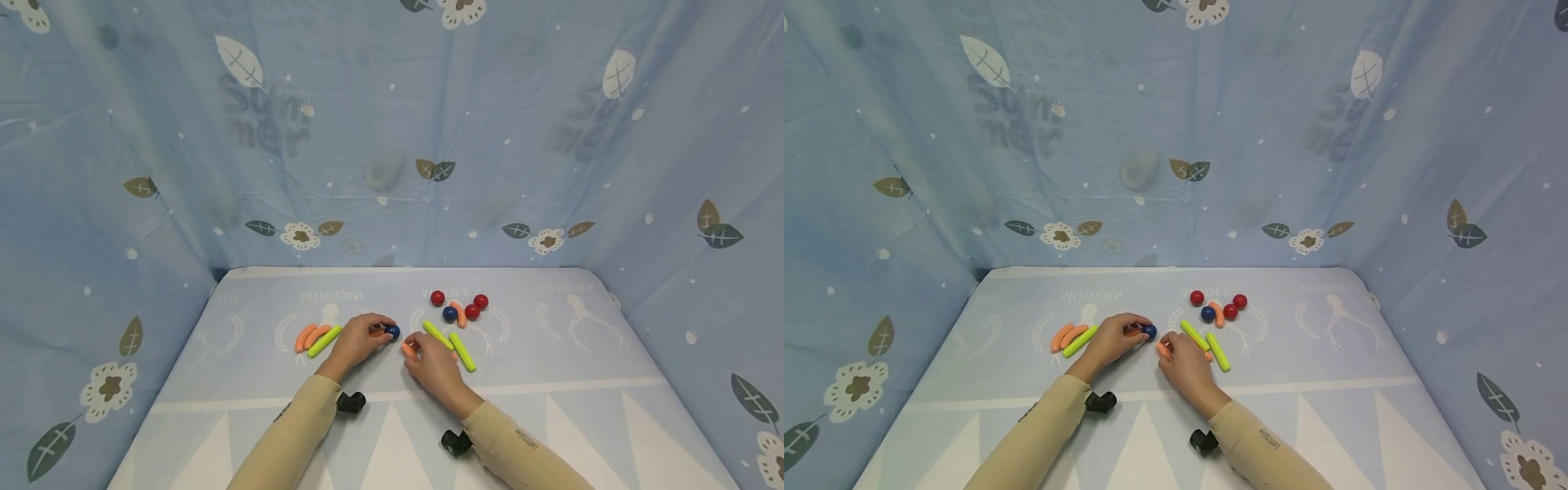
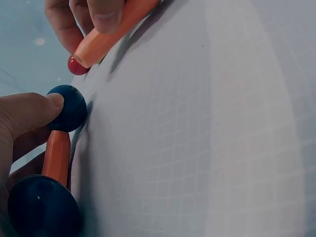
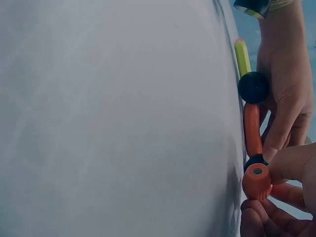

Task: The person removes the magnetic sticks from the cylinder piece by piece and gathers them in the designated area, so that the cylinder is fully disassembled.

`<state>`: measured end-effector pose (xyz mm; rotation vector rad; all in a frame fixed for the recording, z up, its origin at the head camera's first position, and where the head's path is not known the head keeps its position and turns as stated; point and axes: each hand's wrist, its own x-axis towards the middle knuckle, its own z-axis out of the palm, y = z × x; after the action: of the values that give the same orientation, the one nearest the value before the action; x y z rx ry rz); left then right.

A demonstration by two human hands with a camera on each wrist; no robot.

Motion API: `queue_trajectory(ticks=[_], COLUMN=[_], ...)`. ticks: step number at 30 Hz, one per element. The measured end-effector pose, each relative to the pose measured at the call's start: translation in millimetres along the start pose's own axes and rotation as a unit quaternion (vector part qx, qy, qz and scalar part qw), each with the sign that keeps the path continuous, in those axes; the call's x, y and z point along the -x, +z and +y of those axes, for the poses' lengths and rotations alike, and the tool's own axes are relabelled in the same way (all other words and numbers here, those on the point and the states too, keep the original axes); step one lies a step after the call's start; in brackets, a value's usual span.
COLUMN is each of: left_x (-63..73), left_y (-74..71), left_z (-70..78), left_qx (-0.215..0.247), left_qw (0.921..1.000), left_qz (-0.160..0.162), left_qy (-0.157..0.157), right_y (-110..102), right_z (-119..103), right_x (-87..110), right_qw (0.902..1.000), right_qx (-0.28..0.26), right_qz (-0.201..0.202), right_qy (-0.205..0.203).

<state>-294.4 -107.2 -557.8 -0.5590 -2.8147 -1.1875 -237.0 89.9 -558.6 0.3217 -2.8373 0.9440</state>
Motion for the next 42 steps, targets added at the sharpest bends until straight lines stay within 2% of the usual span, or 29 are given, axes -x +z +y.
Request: queue_trajectory(ticks=[7, 11, 20, 26, 37, 42], left_x=[1.2, 1.5, 1.8, 2.0, 2.0, 2.6], left_y=[0.0, 1.0, 0.9, 0.7, 0.1, -1.0], left_z=[0.6, 2.3, 2.5, 2.8, 1.6, 2.0], left_qx=[0.002, 0.003, -0.008, -0.005, -0.010, -0.011], left_qw=[1.0000, 0.9999, 0.9996, 0.9997, 0.9997, 0.9998], left_qz=[-0.003, -0.008, -0.010, -0.011, -0.006, -0.004], left_qy=[-0.009, -0.014, -0.023, -0.021, -0.019, -0.013], right_y=[-18, -35, -64, -76, -85, -84], right_z=[4, 12, 40, 63, 99, 107], right_x=[3.8, 5.7, 3.3, 4.0, 2.3, 2.1], right_qw=[0.9999, 0.9997, 0.9985, 0.9982, 0.9959, 0.9949], right_qx=[-0.008, -0.018, -0.034, -0.006, 0.029, 0.036], right_qz=[0.010, 0.017, 0.029, 0.024, 0.014, 0.001], right_qy=[-0.007, 0.005, 0.034, 0.055, 0.084, 0.094])
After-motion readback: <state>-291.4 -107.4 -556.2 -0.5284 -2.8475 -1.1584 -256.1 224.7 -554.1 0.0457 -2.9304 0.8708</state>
